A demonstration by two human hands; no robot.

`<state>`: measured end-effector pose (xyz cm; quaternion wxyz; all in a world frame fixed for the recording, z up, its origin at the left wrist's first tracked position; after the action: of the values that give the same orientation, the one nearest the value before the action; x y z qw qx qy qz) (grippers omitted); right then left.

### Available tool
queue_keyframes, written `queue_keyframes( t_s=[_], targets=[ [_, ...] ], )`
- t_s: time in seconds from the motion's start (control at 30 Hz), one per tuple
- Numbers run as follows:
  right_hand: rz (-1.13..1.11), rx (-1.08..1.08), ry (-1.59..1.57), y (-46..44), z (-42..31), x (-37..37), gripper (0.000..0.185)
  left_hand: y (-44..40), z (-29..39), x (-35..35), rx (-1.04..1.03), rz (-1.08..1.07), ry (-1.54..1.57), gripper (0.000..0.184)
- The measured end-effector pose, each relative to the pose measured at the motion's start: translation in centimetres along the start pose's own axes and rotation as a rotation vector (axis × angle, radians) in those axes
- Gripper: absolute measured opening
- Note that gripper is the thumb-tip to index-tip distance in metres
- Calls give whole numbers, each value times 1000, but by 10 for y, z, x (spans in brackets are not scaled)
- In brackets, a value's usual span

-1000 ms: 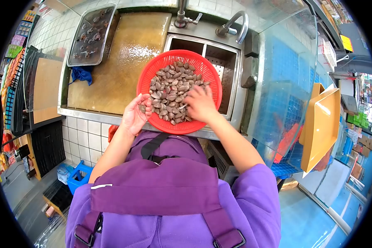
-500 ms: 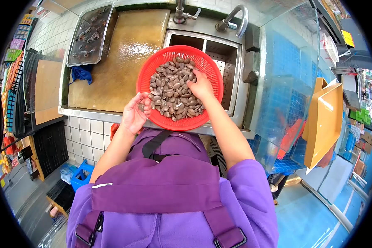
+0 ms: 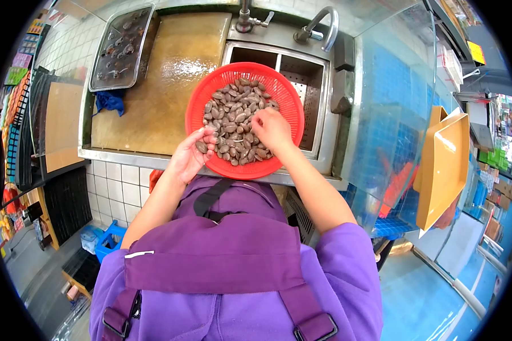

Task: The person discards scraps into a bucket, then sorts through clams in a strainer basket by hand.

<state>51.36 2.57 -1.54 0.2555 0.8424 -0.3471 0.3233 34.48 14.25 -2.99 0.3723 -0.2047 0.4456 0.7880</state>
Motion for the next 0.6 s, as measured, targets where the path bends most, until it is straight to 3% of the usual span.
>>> queue_keyframes(
  t_s=[0.07, 0.13, 0.17, 0.2, 0.3, 0.37, 0.47, 0.5, 0.6],
  targets=[
    [-19, 16, 43, -2, -8, 5, 11, -2, 0, -1, 0, -7, 16, 21],
    [-153, 305, 242, 13, -34, -15, 11, -2, 0, -2, 9, -18, 29, 21],
    [-194, 329, 355, 21, -34, -31, 11, -2, 0, -2, 15, -7, 17, 20],
    [-120, 299, 466, 22, -22, -51, 10, -2, 0, -1, 21, 6, 4, 19],
    [-75, 299, 392, 20, -25, -54, 10, 0, 1, -3, 15, -3, 15, 19],
    [-5, 33, 187, 14, -21, -34, 10, 1, 1, -2, 8, 11, 0, 19],
    [3, 131, 164, 14, -30, -26, 10, -1, 0, -3, -7, 20, -13, 19],
    [-47, 184, 352, 16, -26, -42, 9, -1, 0, -3, -11, 19, -19, 19],
    [-52, 283, 522, 25, -26, -60, 9, -1, 1, -3, 5, 14, -4, 19]
  ],
)
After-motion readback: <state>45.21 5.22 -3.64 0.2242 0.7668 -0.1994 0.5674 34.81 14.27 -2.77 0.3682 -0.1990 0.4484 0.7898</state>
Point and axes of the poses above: each hand's wrist, its own y-axis away from the middle knuckle, its own x-axis out of the back of the hand, z = x × y, the point moved 7 cm from there along -y, towards the middle knuckle, and after that the axes turned 11 degrees about -x, right-handed, at the moved point
